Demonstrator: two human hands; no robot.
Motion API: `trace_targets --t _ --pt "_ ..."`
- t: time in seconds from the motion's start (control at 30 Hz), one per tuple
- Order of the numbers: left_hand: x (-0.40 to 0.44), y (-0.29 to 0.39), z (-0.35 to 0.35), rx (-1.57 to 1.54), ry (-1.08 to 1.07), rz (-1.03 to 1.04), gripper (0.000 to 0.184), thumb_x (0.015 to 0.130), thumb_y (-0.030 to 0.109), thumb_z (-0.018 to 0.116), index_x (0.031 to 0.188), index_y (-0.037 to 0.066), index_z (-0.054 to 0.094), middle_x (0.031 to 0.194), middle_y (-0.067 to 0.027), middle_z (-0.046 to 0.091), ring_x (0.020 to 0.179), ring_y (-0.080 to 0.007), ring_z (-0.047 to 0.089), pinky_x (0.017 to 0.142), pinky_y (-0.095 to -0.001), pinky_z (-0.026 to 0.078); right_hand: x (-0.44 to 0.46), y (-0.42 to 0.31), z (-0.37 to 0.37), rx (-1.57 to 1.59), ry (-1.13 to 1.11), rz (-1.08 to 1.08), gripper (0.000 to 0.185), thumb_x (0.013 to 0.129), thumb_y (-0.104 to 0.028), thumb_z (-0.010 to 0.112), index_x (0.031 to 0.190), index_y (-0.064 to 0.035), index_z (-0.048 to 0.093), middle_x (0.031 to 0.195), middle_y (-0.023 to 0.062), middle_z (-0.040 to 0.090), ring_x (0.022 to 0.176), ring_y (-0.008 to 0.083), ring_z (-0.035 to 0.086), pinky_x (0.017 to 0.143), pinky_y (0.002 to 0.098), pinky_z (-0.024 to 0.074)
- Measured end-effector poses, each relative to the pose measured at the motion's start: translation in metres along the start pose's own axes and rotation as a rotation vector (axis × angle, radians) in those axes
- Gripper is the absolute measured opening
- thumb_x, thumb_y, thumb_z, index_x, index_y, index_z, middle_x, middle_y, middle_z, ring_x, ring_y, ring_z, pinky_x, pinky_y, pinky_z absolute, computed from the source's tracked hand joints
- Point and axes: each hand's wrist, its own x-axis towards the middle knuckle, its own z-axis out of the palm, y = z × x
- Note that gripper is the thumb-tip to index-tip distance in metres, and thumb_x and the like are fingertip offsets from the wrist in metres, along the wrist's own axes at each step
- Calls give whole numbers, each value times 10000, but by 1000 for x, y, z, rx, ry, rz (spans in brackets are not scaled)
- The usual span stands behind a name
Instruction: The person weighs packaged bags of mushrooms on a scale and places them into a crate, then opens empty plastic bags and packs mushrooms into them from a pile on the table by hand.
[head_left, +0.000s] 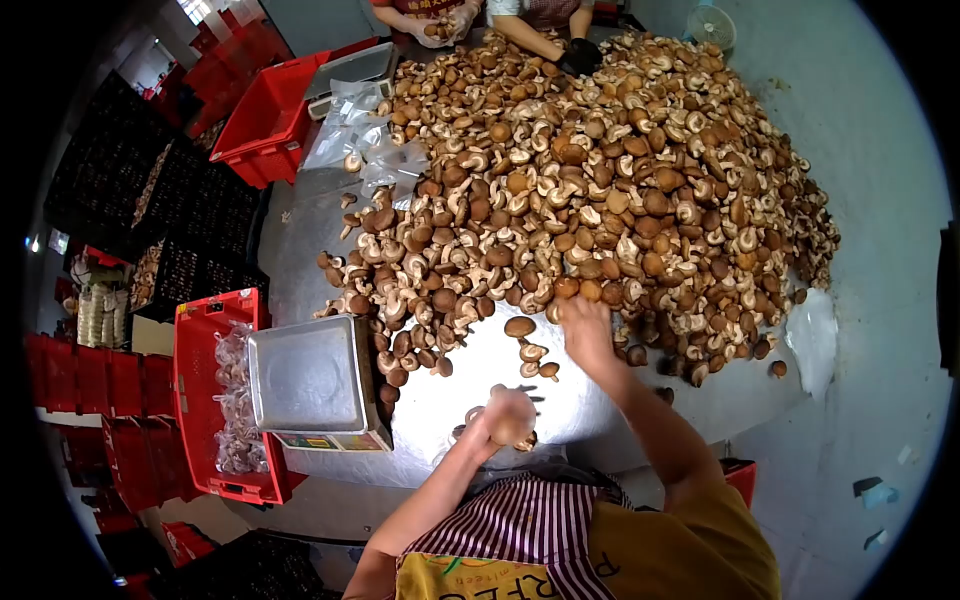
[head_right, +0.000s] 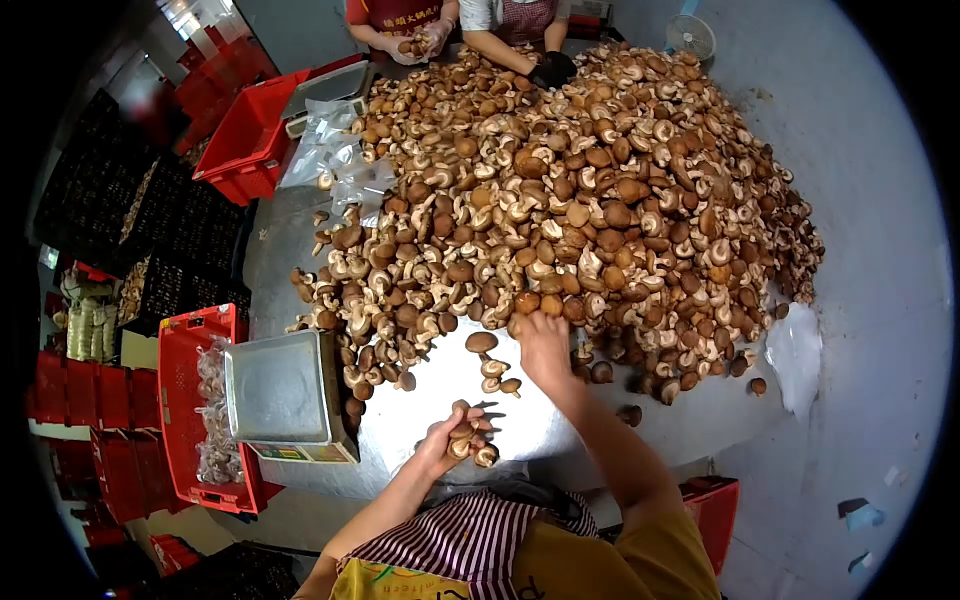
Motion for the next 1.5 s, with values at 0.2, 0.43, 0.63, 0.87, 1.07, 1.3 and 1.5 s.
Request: trace_targets --t 0.2,0.43,0.63,0.87,1.07,1.3,1.5 --pt "23 -6 -7 -162 106 -85 583 938 562 456 1250 77 542 1140 -142 632 912 -269 624 798 -404 487 -60 -71 -31 450 -509 -96 437 938 -362 540 1254 -62 571 1249 151 535 1185 315 485 1050 440 333" --pt "6 14 2 -145 -205 -119 405 926 327 580 1216 52 516 1144 -186 596 918 -267 643 740 -410 582 44 -22 2 -26 14 -1 435 841 -164 635 1251 -47 550 1236 161 507 1166 332 452 965 436 365" --pt "9 -14 -32 -328 -331 -81 396 883 242 630 1191 13 533 1175 -256 569 1136 -479 546 838 -458 572 22 -11 30 -159 -39 29 546 756 33 569 1292 -61 527 1138 145 534 1045 310 489 940 410 366" --pt "6 -5 -26 -224 -391 -85 327 846 174 665 1129 22 610 1242 -194 563 1173 -518 500 882 -561 529 -24 -11 11 301 98 320 376 880 -54 523 1256 -31 510 1117 211 554 998 432 554 860 448 465" --pt "16 -6 -29 -122 -372 -107 841 770 604 672 1357 55 426 1304 -201 507 1180 -340 539 949 -522 487 -68 -78 -19 461 8 30 269 963 -189 494 1128 -14 614 1113 126 598 959 262 629 839 367 524" --pt "17 -32 -63 -275 -200 -37 749 897 602 490 1374 33 401 1343 -243 475 1186 -352 541 922 -546 505 -100 -121 -32 700 -420 14 485 947 -236 506 1361 -4 403 1321 222 473 1242 337 469 1058 470 356" --pt "-1 -34 -56 -329 -503 -102 606 880 515 591 1264 50 528 1365 -223 468 1209 -393 517 889 -521 536 -3 -31 -20 109 4 108 444 831 -108 618 1253 -15 515 1241 183 511 1135 331 481 967 438 385"
